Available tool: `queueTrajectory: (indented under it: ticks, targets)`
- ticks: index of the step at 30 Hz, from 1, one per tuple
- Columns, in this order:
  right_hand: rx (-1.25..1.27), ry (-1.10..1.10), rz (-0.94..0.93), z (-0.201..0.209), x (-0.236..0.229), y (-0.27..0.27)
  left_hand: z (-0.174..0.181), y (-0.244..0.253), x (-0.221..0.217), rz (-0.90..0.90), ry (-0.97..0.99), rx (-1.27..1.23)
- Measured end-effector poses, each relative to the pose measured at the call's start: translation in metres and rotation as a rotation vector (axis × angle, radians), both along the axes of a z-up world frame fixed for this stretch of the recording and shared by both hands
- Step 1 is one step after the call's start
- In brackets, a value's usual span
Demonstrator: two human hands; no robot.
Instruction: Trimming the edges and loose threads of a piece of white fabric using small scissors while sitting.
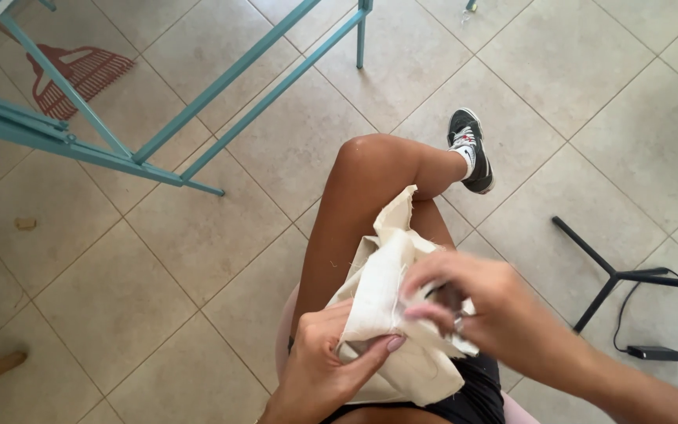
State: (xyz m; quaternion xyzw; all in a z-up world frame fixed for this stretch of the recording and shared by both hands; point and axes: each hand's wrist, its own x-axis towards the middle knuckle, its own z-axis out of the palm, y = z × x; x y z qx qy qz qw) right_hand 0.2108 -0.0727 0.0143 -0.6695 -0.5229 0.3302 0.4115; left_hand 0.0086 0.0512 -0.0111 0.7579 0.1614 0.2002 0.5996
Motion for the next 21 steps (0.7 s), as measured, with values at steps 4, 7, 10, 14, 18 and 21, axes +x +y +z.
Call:
queueTrajectory:
  ticks: [4,7,10,14,18,21]
  targets:
    - [0.183,-0.717,-0.175,0.013,0.001,-0.044,0.001,-0.001,0.004,0.044,-0.031,0.048]
    - [-0.173,-0.081,0.383,-0.031,-0.015,-0.08,0.002,-0.004,0.005,0.078,-0.014,0.065]
    - [-0.669,-0.266,0.505,-0.071,-0.023,-0.076,0.004,-0.004,0.006,0.078,-0.034,0.085]
    - [-0.603,-0.307,0.421,-0.061,-0.01,-0.062,0.005,-0.006,0.006,0.062,-0.033,0.107]
    - [-0.708,-0.247,0.45,-0.043,-0.008,-0.052,0.005,-0.008,0.005,0.071,-0.023,0.108]
    - [-0.679,-0.233,0.44,-0.049,-0.008,-0.051,0.003,-0.008,0.005,0.057,-0.022,0.112]
